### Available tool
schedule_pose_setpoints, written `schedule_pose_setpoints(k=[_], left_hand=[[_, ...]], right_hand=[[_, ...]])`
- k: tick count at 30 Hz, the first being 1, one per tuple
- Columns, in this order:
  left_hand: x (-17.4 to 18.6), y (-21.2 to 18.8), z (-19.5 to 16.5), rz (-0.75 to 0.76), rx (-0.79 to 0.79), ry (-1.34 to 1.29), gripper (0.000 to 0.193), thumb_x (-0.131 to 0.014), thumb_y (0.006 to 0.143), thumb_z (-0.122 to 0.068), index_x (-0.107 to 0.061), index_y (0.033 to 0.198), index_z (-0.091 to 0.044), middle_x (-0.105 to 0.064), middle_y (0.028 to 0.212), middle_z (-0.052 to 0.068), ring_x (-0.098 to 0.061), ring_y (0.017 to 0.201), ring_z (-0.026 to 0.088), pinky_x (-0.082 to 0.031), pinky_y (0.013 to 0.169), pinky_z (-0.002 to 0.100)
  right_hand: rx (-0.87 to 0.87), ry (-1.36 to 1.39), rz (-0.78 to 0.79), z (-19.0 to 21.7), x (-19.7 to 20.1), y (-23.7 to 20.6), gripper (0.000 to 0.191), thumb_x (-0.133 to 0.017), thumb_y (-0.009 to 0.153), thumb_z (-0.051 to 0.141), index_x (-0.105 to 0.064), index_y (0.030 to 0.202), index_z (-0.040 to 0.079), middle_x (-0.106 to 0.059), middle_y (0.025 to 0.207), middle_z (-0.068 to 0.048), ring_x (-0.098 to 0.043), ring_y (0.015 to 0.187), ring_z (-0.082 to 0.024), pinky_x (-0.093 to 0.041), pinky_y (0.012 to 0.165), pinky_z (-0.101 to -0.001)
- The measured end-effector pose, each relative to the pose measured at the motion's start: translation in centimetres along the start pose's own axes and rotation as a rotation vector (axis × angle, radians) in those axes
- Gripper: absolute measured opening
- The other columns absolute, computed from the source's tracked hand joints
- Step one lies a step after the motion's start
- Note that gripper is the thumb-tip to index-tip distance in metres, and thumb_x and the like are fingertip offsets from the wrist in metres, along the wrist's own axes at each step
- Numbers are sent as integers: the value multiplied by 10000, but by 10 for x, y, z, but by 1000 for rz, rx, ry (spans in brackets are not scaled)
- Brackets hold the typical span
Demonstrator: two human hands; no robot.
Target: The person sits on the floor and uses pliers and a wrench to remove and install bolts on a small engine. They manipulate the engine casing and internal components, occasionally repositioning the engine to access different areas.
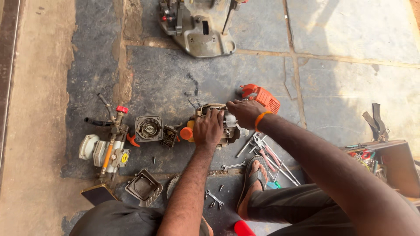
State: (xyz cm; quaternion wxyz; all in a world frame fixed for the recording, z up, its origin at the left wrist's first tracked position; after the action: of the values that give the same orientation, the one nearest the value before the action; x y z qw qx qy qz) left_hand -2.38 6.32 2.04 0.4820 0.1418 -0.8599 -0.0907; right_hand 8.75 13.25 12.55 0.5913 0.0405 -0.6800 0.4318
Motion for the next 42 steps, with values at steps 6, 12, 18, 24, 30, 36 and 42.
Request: schedule_pose_setpoints(k=[6,12,18,24,30,36,42], left_hand=[[-17,5,10,224,140,-80,508,-299,1104,-411,-694,1072,-93,-744,879,101,-748,694,263,-622,747,466],[-22,7,14,249,95,-99,555,-275,1112,-406,-631,1374,-69,-765,1059,167,-777,760,276,-661,701,429],[-14,12,7,180,50,-59,533,-305,1109,-391,-661,1330,-61,-781,1041,150,-774,810,315,-649,757,447],[-7,11,-1,170,73,-36,460,-347,1106,-352,-706,1213,-86,-772,1082,137,-757,859,339,-605,845,476],[-15,9,4,210,74,-10,458,-356,1112,-344,-677,1300,-77,-766,1104,140,-766,848,283,-592,881,463],[-21,9,6,198,107,-52,454,-382,1084,-346,-687,1284,-76,-768,1112,136,-769,845,281,-599,847,454],[-25,4,11,183,87,-15,469,-360,1124,-350,-653,1337,-50,-760,1135,151,-767,826,263,-625,791,423]], right_hand=[[-7,-70,41,1,1,-9,319,-678,945,173,-539,1214,74,-643,1157,-90,-680,1007,-262,-564,877,-446],[239,-250,-163,13,-6,-19,328,-621,1002,174,-566,1324,159,-668,1172,-45,-651,1097,-244,-528,974,-423],[357,-596,-119,1,-26,-36,370,-628,983,207,-553,1345,225,-641,1207,-44,-623,1197,-253,-514,989,-406],[-513,642,-473,-26,-30,-47,424,-693,995,401,-629,1174,22,-742,980,-146,-693,889,-253,-535,766,-363],[-678,1377,-112,6,-45,-49,629,-610,961,625,-655,829,12,-643,631,-28,-533,473,-95,-383,395,-260],[-628,1392,-166,25,-34,-45,326,-757,897,283,-669,766,-3,-609,613,-90,-494,383,-151,-380,337,-331],[-666,1324,12,17,-44,-37,225,-732,902,274,-778,902,54,-642,703,-78,-510,490,-150,-386,384,-315]])
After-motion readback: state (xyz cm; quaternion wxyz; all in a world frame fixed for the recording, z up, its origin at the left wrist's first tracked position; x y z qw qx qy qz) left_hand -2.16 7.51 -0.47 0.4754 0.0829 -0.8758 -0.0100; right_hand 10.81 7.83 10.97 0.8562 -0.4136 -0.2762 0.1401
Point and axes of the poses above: each hand's wrist, its own y-axis towards the middle knuckle, its own x-axis out of the back of the hand, z = x × y, the point moved 4 cm from there along y, towards the middle knuckle
